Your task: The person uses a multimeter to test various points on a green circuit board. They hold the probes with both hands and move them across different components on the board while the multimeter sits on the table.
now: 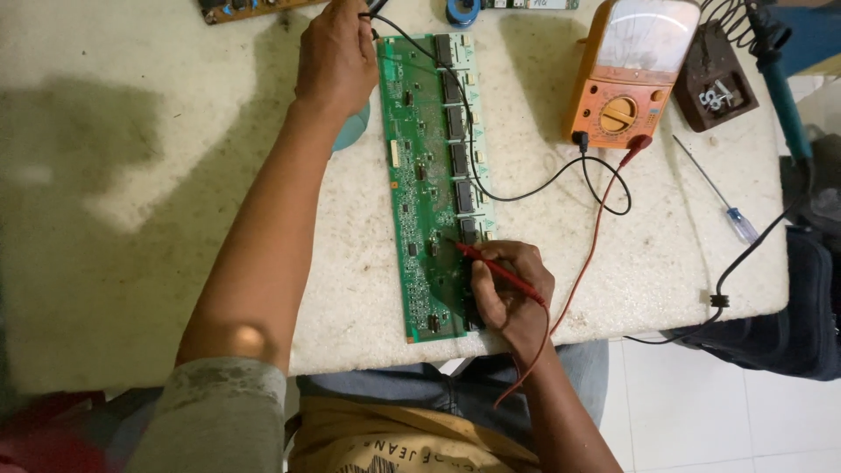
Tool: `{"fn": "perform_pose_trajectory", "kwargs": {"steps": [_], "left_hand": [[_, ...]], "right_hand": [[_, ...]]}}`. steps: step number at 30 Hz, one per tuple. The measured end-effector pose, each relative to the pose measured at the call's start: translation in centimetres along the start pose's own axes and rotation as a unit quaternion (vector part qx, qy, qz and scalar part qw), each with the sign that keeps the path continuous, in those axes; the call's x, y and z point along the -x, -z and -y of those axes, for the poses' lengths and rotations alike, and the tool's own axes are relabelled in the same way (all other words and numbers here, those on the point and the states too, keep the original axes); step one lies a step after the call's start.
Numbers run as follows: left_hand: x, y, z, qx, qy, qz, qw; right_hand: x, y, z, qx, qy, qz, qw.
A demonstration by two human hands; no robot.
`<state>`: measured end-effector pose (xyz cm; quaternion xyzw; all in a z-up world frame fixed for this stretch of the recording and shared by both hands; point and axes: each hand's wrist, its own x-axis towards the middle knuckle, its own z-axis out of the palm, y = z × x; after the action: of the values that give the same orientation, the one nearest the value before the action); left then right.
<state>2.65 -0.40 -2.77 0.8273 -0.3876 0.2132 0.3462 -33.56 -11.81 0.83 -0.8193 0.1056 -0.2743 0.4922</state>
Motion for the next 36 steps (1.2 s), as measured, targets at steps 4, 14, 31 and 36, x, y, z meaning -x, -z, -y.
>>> {"fn": "perform_pose_trajectory", "kwargs": {"steps": [4, 14, 31, 36], "left_hand": [[-0.1, 0.2, -0.3, -0.003, 0.013, 0.008, 1.000], [-0.2, 0.3, -0.5, 0.002, 0.030, 0.016, 0.999], [-0.2, 0.5, -0.4, -0.017, 0.025, 0.016, 0.999], [0.4, 0.1, 0.1, -0.031, 0.025, 0.018, 0.999]], "right_hand": [[0.0, 0.0, 0.0, 0.034, 0.010, 0.003, 0.999], [-0.2, -0.1, 0.0, 0.009, 0.016, -0.003, 1.000], [0.3, 0.2, -0.4, 0.025, 0.019, 0.003, 1.000], [0.8, 0.4, -0.9, -0.084, -0.010, 0.013, 0.996]]}}
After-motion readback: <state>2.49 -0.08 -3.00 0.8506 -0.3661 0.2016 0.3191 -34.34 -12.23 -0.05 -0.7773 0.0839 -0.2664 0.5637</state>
